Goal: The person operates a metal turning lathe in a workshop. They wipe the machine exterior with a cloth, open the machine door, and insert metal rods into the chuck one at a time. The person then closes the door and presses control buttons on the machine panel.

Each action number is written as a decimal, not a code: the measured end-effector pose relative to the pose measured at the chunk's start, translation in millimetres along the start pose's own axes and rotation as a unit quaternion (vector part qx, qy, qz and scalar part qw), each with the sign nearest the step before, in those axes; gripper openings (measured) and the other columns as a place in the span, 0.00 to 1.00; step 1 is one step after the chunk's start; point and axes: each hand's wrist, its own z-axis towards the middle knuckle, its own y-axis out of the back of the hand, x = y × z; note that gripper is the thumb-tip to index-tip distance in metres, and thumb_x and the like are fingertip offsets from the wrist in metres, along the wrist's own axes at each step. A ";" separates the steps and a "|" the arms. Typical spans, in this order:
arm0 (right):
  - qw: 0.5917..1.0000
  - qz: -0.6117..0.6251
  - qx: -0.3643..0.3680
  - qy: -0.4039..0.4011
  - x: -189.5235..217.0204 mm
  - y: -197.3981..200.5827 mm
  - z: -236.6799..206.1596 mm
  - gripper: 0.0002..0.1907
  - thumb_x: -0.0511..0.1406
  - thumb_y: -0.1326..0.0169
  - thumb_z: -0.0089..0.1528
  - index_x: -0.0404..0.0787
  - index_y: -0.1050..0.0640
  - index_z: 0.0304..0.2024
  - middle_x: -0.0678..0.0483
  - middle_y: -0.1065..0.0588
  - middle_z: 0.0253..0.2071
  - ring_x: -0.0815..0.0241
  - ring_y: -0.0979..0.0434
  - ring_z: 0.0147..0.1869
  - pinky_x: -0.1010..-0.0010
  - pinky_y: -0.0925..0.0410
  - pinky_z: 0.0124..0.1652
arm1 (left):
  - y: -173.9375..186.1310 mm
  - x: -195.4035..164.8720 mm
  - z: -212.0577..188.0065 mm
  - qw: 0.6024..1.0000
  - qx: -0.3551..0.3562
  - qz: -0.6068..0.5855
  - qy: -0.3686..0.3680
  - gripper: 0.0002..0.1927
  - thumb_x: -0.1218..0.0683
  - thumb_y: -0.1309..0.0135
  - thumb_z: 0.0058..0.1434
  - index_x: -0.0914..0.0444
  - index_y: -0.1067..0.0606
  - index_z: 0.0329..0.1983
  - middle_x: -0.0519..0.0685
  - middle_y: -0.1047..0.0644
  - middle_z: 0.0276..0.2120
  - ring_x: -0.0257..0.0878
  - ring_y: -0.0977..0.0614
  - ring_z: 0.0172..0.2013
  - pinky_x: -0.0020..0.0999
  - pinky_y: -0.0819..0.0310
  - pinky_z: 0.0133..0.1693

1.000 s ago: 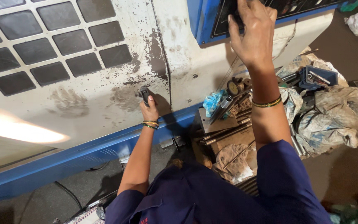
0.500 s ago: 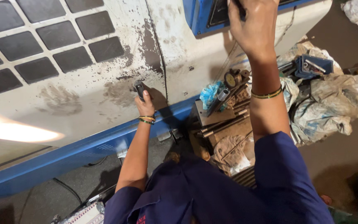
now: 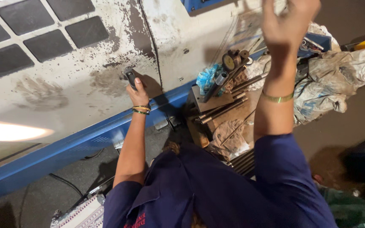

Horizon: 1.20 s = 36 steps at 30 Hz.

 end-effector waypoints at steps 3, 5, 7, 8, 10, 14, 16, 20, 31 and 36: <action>0.990 0.022 -0.030 -0.137 -2.9 25.3 -45.5 0.07 0.28 0.41 0.71 0.32 0.21 0.50 0.47 0.20 0.43 0.52 0.20 0.44 0.63 0.28 0.47 | 0.9 1.3 -1.8 1.000 0.016 -0.014 -0.002 0.35 0.35 0.61 0.73 0.66 0.29 0.20 0.49 0.29 0.17 0.41 0.26 0.21 0.39 0.35 0.28; 0.976 0.044 -0.074 -0.202 -4.0 30.2 -94.6 0.11 0.26 0.44 0.73 0.31 0.22 0.58 0.46 0.19 0.51 0.56 0.19 0.49 0.66 0.26 0.51 | 1.5 2.4 -3.4 0.999 0.022 -0.026 0.024 0.36 0.34 0.60 0.72 0.66 0.30 0.20 0.48 0.31 0.16 0.40 0.27 0.20 0.38 0.37 0.26; 0.947 0.098 -0.082 -0.294 -7.0 28.3 -148.8 0.12 0.26 0.45 0.72 0.31 0.22 0.58 0.50 0.19 0.51 0.66 0.22 0.45 0.73 0.27 0.46 | 2.7 4.3 -4.3 0.998 0.028 -0.031 0.037 0.36 0.33 0.60 0.71 0.65 0.29 0.20 0.47 0.32 0.15 0.39 0.27 0.19 0.37 0.37 0.25; 0.943 0.042 -0.039 -0.329 -6.1 28.7 -177.8 0.14 0.26 0.45 0.69 0.31 0.21 0.58 0.52 0.23 0.42 0.66 0.26 0.40 0.73 0.31 0.41 | 3.7 5.8 -4.8 0.998 0.030 -0.031 0.036 0.36 0.32 0.60 0.71 0.65 0.29 0.20 0.47 0.31 0.15 0.38 0.27 0.19 0.36 0.37 0.25; 0.926 -0.027 0.033 -0.374 0.2 29.6 -234.0 0.15 0.26 0.44 0.67 0.33 0.20 0.57 0.54 0.26 0.33 0.65 0.28 0.35 0.72 0.33 0.36 | 5.0 10.0 -4.1 0.999 0.026 -0.034 0.033 0.36 0.32 0.60 0.71 0.65 0.29 0.20 0.46 0.32 0.15 0.37 0.27 0.19 0.36 0.37 0.25; 0.909 -0.019 0.136 -0.393 27.1 42.4 -328.2 0.16 0.28 0.44 0.66 0.34 0.21 0.58 0.50 0.26 0.32 0.60 0.27 0.34 0.69 0.32 0.36 | 6.2 22.1 -7.1 0.999 0.003 -0.025 0.031 0.36 0.32 0.59 0.72 0.65 0.28 0.23 0.46 0.30 0.18 0.38 0.27 0.21 0.35 0.35 0.27; 0.878 0.000 0.194 -0.438 36.5 51.9 -358.0 0.16 0.29 0.44 0.65 0.35 0.21 0.56 0.48 0.26 0.29 0.58 0.26 0.30 0.67 0.32 0.34 | 6.1 29.0 -9.1 0.999 0.005 -0.026 0.032 0.36 0.32 0.59 0.73 0.65 0.28 0.23 0.46 0.30 0.18 0.37 0.27 0.21 0.35 0.35 0.27; 0.863 -0.010 0.237 -0.445 34.9 76.0 -387.4 0.15 0.30 0.42 0.64 0.35 0.20 0.53 0.44 0.22 0.35 0.55 0.22 0.34 0.66 0.29 0.34 | 8.5 40.1 -11.4 0.997 0.018 -0.049 0.059 0.36 0.31 0.60 0.73 0.64 0.29 0.23 0.45 0.32 0.17 0.35 0.30 0.20 0.33 0.41 0.25; 0.847 0.003 0.257 -0.465 -50.9 109.7 -411.9 0.15 0.31 0.42 0.64 0.39 0.20 0.54 0.46 0.20 0.39 0.55 0.20 0.37 0.66 0.28 0.36 | 15.3 27.9 -17.5 0.993 0.010 -0.028 0.113 0.35 0.33 0.62 0.75 0.68 0.26 0.33 0.46 0.25 0.24 0.37 0.24 0.24 0.34 0.30 0.29; 0.877 -0.062 0.270 -0.392 -61.7 152.7 -439.3 0.15 0.32 0.40 0.63 0.39 0.20 0.53 0.43 0.20 0.41 0.48 0.19 0.38 0.60 0.27 0.40 | 40.9 10.1 -49.9 0.990 0.048 0.113 0.068 0.32 0.36 0.65 0.81 0.69 0.24 0.54 0.54 0.21 0.44 0.45 0.21 0.45 0.41 0.28 0.52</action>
